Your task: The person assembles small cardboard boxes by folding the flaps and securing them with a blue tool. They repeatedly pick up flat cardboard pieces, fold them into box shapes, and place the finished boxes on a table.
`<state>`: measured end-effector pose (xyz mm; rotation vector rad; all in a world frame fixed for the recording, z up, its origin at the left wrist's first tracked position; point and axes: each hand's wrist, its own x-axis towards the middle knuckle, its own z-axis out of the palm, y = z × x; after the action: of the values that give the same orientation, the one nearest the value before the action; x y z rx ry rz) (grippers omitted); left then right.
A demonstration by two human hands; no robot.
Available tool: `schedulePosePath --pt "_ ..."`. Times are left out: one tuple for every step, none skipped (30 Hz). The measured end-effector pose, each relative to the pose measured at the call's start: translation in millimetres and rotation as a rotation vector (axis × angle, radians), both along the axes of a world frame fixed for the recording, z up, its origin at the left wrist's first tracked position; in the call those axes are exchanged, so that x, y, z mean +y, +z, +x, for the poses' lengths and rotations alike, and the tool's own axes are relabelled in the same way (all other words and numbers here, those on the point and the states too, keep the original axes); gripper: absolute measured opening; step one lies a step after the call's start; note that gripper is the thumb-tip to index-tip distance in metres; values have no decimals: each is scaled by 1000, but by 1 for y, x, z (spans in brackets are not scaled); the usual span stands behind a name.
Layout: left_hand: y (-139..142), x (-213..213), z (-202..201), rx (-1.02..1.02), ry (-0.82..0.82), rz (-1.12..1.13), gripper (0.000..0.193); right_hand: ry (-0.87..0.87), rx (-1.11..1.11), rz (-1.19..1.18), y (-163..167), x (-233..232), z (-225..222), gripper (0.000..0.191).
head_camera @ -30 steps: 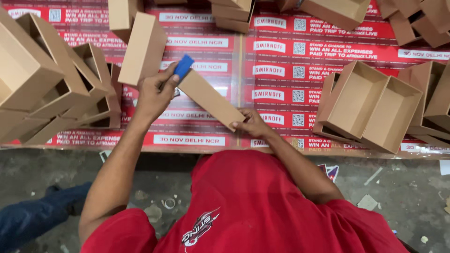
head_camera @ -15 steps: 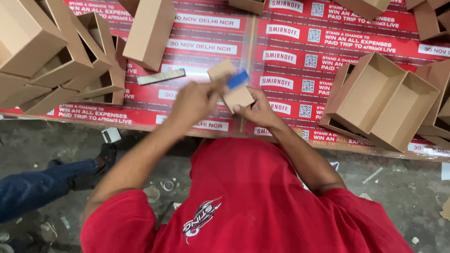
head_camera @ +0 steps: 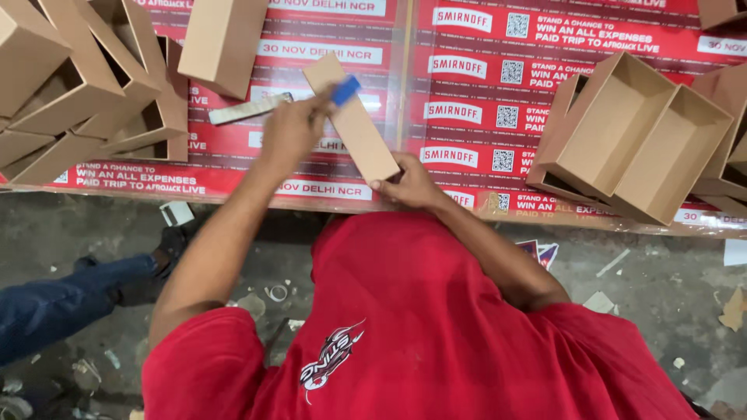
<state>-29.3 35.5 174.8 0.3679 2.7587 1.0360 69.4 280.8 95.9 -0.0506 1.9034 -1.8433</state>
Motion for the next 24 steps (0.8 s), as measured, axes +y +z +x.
schedulePosePath --pt "-9 -9 -22 193 13 -126 34 -20 19 -65 6 1 3 38" --pt "-16 -19 -45 384 17 -248 28 -48 34 -128 15 4 5 37" --pt "-23 -30 -63 539 60 -229 18 -78 42 -185 27 9 9 35" --pt "-32 -41 -69 469 61 -202 23 -50 130 -126 42 17 16 37" --pt "-37 -49 -78 411 50 -175 30 -31 227 -66 60 27 21 39" --pt "-46 -52 -75 480 36 -225 26 -30 334 -1 78 37 25 41" --pt "-55 -48 -72 560 4 -267 22 -68 502 111 98 51 33 36" --pt "-64 -40 -66 521 38 -269 23 -110 659 235 119 67 46 31" --pt "-74 -33 -53 462 80 -277 25 -134 793 366 139 83 63 27" --pt "-84 -25 -42 446 58 -350 20 -234 834 504 156 100 80 27" --pt "-92 -19 -32 433 41 -429 17 -325 871 640 170 117 93 28" --pt "-99 -13 -25 524 23 -450 17 -344 844 762 181 137 105 27" --pt "-107 -6 -19 620 15 -466 18 -353 821 883 190 159 115 26" --pt "-112 -2 -15 714 16 -481 19 -427 704 933 194 179 124 27" --pt "-116 0 -13 718 28 -491 19 -495 587 976 195 199 134 29" --pt "-119 0 -13 721 44 -503 19 -514 584 1139 192 219 141 29" --pt "-121 -1 -13 724 65 -515 19 -526 582 1302 185 239 147 29" --pt "-122 -1 -14 739 46 -496 19 -549 546 1346 175 259 152 29" --pt "-122 -3 -15 752 31 -482 20 -568 513 1386 161 277 156 29" --pt "-122 -3 -15 767 19 -470 20 -586 482 1423 147 296 158 30" --pt "-121 -4 -16 756 26 -475 20 -592 459 1419 131 314 159 31" --pt "-120 -4 -16 742 31 -482 20 -596 432 1413 116 330 160 32" --pt "-119 -3 -15 727 32 -488 20 -601 400 1407 105 344 164 34" --pt "-118 -3 -15 725 36 -490 21 -554 402 1434 97 356 165 35"
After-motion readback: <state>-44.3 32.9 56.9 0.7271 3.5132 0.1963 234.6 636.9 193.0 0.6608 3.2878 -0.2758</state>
